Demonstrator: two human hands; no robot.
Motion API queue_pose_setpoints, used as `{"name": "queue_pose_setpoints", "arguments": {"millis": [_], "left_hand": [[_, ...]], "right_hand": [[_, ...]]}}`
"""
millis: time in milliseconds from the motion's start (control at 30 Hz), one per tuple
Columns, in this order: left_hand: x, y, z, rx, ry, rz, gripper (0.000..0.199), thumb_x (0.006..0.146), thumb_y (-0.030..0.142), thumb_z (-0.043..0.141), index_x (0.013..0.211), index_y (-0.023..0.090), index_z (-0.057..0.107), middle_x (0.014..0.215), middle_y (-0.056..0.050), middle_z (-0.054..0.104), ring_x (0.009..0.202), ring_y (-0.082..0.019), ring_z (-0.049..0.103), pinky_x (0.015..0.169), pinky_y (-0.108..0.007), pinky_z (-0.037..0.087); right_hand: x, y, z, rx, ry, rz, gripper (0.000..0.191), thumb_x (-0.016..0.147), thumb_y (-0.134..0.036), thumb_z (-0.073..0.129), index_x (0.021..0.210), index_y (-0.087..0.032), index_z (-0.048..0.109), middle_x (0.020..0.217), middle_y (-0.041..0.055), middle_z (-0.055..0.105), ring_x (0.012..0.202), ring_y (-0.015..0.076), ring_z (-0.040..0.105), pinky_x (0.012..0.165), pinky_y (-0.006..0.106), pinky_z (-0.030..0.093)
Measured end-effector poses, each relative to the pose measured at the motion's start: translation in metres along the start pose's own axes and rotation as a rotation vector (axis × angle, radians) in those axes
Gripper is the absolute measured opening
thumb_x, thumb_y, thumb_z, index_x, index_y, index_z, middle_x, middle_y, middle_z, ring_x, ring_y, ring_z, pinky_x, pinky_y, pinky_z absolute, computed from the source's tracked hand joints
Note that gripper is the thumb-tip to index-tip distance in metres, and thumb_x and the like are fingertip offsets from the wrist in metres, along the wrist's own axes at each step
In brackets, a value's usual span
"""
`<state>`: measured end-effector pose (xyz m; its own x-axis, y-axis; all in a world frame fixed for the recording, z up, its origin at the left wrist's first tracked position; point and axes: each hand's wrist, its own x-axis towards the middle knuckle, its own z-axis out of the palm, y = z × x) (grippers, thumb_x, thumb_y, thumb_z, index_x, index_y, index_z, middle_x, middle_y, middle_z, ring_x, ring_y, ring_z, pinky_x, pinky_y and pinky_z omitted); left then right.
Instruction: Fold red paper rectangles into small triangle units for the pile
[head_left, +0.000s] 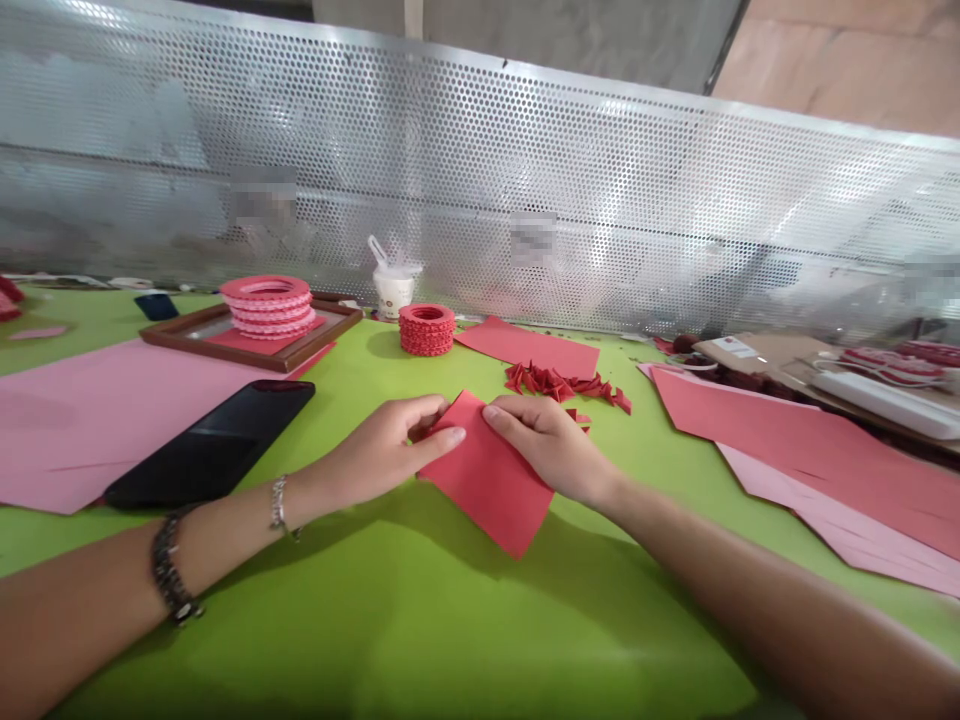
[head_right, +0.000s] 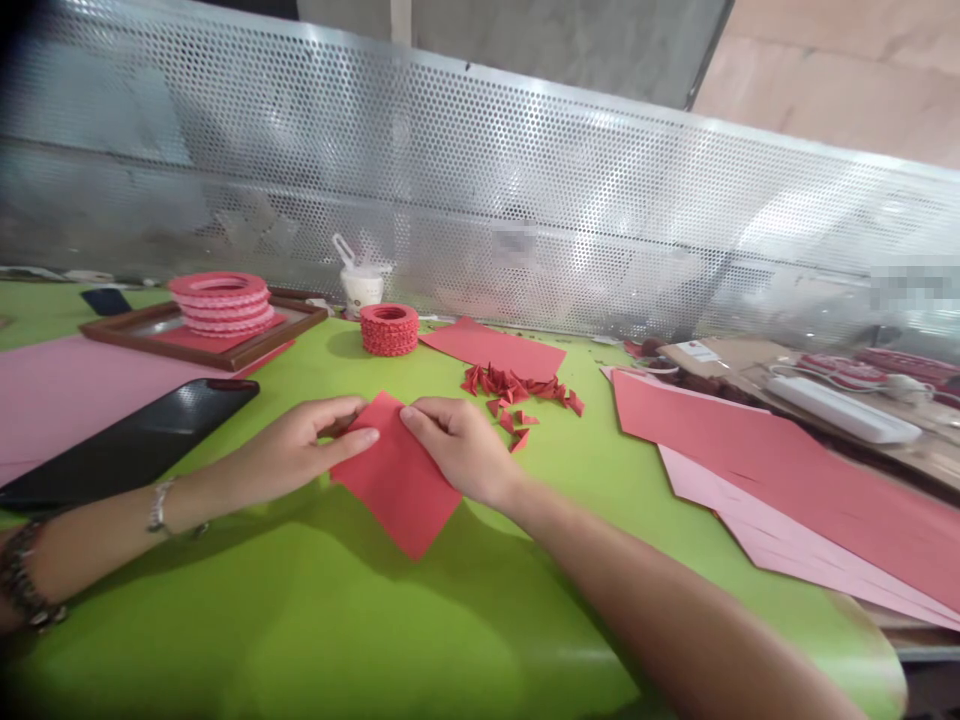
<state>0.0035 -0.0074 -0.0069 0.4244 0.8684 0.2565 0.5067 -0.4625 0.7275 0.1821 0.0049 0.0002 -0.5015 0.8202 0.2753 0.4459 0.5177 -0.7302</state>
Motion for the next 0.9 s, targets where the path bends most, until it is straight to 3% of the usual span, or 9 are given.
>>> {"name": "queue_pose_setpoints", "arguments": {"millis": [133,333,533,667,800,900], "left_hand": [[0.0008,-0.0013,-0.0016,0.058,0.086,0.061,0.021,0.080,0.037,0.043,0.088,0.019,0.049,0.069,0.003,0.051,0.064,-0.011,0.048,0.057,-0.021,0.038],[-0.0015,0.0005,-0.0010,0.160,0.012,0.134,0.024,0.082,0.033,0.037,0.072,0.018,0.052,0.064,0.003,0.051,0.057,-0.010,0.043,0.051,-0.020,0.031],[-0.0040,0.0030,-0.0024,0.273,0.028,0.112,0.025,0.082,0.032,0.038,0.068,0.017,0.052,0.055,0.004,0.046,0.049,-0.008,0.038,0.047,-0.020,0.026],[-0.0049,0.0024,-0.0022,0.271,0.053,0.117,0.025,0.082,0.031,0.037,0.068,0.016,0.051,0.057,0.004,0.048,0.051,-0.009,0.041,0.047,-0.020,0.027],[-0.0032,0.0001,-0.0012,0.302,0.083,0.130,0.025,0.083,0.028,0.037,0.067,0.016,0.051,0.056,0.004,0.050,0.050,-0.009,0.043,0.046,-0.019,0.028],[-0.0021,-0.0010,-0.0005,0.419,0.114,0.236,0.021,0.082,0.025,0.039,0.072,0.017,0.055,0.061,0.004,0.056,0.052,-0.008,0.047,0.049,-0.019,0.031]], "right_hand": [[-0.0015,0.0001,0.0017,-0.069,-0.068,-0.046,0.032,0.084,-0.032,0.035,0.057,-0.017,0.034,0.053,-0.0048,0.028,0.048,0.0060,0.027,0.044,0.019,0.023],[-0.0035,-0.0002,0.0048,-0.105,-0.140,-0.076,0.030,0.084,-0.030,0.036,0.058,-0.016,0.038,0.052,-0.0049,0.029,0.048,0.0059,0.026,0.044,0.019,0.022],[-0.0032,0.0010,0.0056,-0.205,-0.073,-0.147,0.022,0.082,-0.024,0.040,0.064,-0.015,0.049,0.055,-0.0036,0.043,0.050,0.0060,0.036,0.048,0.018,0.027],[-0.0030,0.0008,0.0043,-0.254,-0.020,-0.178,0.016,0.079,-0.018,0.040,0.073,-0.015,0.055,0.061,-0.0018,0.052,0.053,0.0061,0.041,0.050,0.017,0.030],[-0.0033,-0.0020,0.0020,-0.291,0.015,-0.165,0.012,0.071,-0.012,0.043,0.063,-0.014,0.053,0.051,-0.0044,0.045,0.046,0.0044,0.035,0.044,0.016,0.026],[-0.0052,-0.0036,0.0044,-0.330,0.050,-0.152,0.011,0.067,-0.012,0.045,0.058,-0.014,0.049,0.047,-0.0052,0.041,0.044,0.0040,0.032,0.043,0.016,0.024]]}}
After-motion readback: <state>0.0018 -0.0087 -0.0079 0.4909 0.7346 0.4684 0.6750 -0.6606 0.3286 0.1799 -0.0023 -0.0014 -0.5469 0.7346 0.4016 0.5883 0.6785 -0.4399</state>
